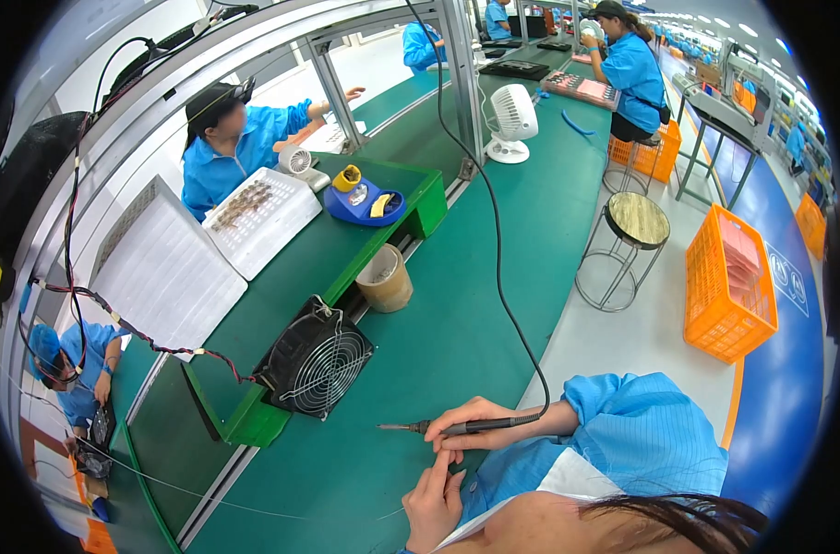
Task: The person places plates holding circuit boards onto the workstation, solders connections on the boards using a soldering iron and solder wire, and pushes the plates down the conveyor line.
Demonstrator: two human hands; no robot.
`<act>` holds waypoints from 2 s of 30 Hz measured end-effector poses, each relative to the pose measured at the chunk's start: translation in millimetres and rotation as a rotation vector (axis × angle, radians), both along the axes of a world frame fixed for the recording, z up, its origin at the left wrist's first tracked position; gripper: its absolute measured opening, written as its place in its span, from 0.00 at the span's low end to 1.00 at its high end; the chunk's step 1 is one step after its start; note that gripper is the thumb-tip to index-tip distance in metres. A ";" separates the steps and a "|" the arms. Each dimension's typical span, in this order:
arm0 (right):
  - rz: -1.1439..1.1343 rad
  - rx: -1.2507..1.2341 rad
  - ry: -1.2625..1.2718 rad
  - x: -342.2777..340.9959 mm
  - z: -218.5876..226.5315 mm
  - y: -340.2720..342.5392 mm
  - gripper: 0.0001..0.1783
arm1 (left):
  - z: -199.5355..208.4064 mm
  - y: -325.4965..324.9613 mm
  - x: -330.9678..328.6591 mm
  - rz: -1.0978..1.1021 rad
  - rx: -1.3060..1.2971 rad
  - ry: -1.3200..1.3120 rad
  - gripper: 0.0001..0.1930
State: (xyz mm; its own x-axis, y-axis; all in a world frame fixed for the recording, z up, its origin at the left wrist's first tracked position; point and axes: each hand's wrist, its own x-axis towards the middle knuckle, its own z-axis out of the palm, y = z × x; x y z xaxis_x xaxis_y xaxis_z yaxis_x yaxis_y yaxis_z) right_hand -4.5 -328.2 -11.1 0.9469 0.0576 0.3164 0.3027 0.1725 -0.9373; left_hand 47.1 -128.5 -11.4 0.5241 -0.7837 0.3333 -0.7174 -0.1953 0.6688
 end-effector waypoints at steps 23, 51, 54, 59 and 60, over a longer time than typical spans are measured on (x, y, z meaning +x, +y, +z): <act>-0.084 -0.147 0.067 -2.0 0.3 -1.1 0.13 | 9.1 -0.6 -2.8 0.034 -0.059 -0.004 0.27; -0.153 -0.122 -0.013 -1.4 -0.1 4.2 0.12 | 4.9 0.4 -6.5 0.035 -0.085 0.035 0.28; -0.152 -0.117 -0.002 -1.1 0.7 4.4 0.12 | 2.1 -0.3 -6.9 0.035 -0.105 0.040 0.27; -0.146 -0.135 0.013 -1.3 3.5 4.6 0.12 | 1.8 0.6 -6.9 0.028 -0.108 0.073 0.27; -0.144 -0.105 0.014 -1.9 3.2 5.4 0.12 | 2.1 1.2 -7.3 0.013 -0.106 0.096 0.27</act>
State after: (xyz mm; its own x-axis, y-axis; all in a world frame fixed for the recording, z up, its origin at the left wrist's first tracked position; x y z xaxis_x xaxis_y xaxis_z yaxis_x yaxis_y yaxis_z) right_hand -6.4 -322.9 -7.9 0.9521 -0.0468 0.3021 0.3036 0.0297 -0.9523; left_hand 39.8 -127.3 -9.3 0.5677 -0.7394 0.3618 -0.6468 -0.1287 0.7518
